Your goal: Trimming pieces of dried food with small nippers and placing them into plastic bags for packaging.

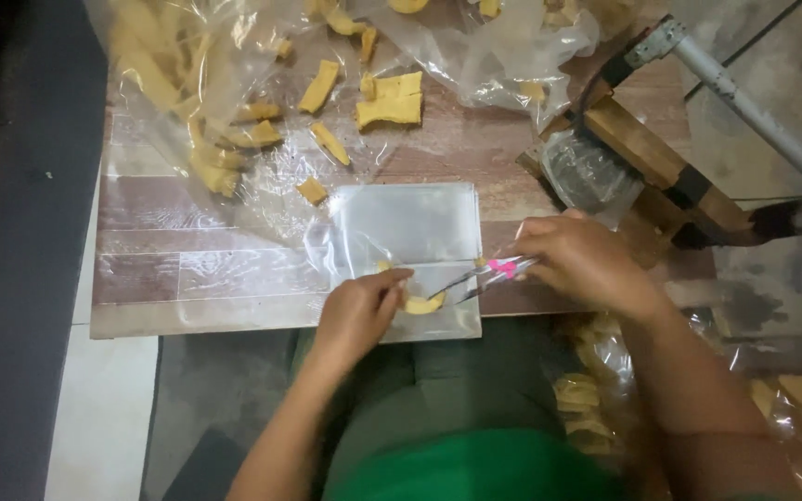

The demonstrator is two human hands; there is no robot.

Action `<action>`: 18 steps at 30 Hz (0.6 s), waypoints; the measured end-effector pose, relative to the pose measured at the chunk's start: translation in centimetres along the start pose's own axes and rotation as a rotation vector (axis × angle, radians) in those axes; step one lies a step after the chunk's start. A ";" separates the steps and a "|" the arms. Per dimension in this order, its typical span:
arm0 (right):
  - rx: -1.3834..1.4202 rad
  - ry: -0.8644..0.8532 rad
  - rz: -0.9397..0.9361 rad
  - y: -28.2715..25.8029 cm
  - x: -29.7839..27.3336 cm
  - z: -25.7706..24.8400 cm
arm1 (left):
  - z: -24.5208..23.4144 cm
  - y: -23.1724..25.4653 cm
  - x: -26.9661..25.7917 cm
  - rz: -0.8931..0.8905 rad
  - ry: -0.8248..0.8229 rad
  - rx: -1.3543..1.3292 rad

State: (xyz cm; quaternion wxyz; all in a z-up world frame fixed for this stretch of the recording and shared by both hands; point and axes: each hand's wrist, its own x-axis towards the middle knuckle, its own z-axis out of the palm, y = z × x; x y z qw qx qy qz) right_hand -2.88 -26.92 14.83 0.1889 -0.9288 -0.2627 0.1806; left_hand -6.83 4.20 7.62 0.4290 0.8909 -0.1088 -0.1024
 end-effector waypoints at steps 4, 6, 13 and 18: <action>-0.580 0.277 -0.203 -7.4 -0.5 1.1 | 1.6 -1.1 0.7 -0.048 0.052 -0.021; -0.637 0.260 -0.285 -8.0 -0.1 0.4 | 1.6 -1.9 0.8 -0.080 0.124 -0.106; -0.431 0.527 -0.202 -4.0 10.0 -2.2 | 0.9 -3.7 -0.3 -0.177 0.465 -0.685; -0.319 0.788 -0.334 -3.8 23.3 6.0 | 1.3 -4.2 -0.5 -0.173 0.463 -0.724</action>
